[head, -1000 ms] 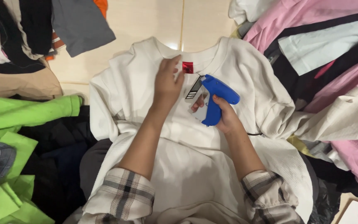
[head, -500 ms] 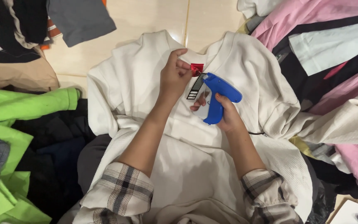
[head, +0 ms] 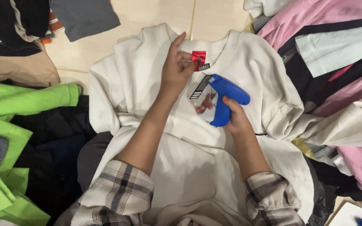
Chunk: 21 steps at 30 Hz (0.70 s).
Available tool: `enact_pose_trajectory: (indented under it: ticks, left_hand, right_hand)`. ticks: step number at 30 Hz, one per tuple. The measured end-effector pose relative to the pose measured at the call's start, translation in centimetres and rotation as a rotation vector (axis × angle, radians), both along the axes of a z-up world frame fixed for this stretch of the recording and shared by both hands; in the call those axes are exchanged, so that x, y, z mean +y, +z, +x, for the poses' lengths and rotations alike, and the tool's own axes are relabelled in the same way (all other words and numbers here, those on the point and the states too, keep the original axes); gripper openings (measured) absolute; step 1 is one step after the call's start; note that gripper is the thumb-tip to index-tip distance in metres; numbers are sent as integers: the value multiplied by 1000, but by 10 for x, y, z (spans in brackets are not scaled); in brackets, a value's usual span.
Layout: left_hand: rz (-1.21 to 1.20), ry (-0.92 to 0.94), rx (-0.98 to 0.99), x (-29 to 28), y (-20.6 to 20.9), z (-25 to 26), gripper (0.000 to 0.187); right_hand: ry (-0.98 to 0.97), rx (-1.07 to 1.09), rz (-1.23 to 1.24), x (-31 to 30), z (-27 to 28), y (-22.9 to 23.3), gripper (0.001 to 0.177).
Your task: The person is using a blue tagging gun to attach labels to various items of clothing and then sorting them into piles on the floor.
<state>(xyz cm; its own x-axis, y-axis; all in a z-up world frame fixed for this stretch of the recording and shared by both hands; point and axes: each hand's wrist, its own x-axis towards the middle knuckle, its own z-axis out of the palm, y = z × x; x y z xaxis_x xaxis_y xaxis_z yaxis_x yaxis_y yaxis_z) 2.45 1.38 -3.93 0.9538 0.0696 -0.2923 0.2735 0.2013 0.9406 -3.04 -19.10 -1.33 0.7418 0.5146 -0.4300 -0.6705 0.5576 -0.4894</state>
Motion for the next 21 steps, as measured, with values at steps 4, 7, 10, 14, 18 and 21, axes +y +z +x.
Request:
enact_pose_trajectory:
  ticks: [4, 7, 10, 14, 18, 21]
  left_hand:
    - [-181, 8, -11, 0, -2, 2, 96]
    - [-230, 12, 0, 0, -1, 3, 100]
    - [-208, 7, 10, 1, 4, 3, 100]
    - [-180, -18, 20, 1, 10, 3, 95]
    - [-199, -27, -14, -1, 2, 2, 88]
    - [-183, -50, -15, -1, 2, 2, 86]
  right_hand:
    - [-42, -14, -11, 2, 2, 4, 37]
    - [-32, -34, 4, 4, 4, 7, 38]
    - [-27, -41, 27, 6, 4, 7, 38]
    - [-33, -8, 17, 13, 3, 7, 33]
    - [-68, 31, -15, 15, 2, 6, 35]
    - [-46, -40, -33, 16, 5, 10, 35]
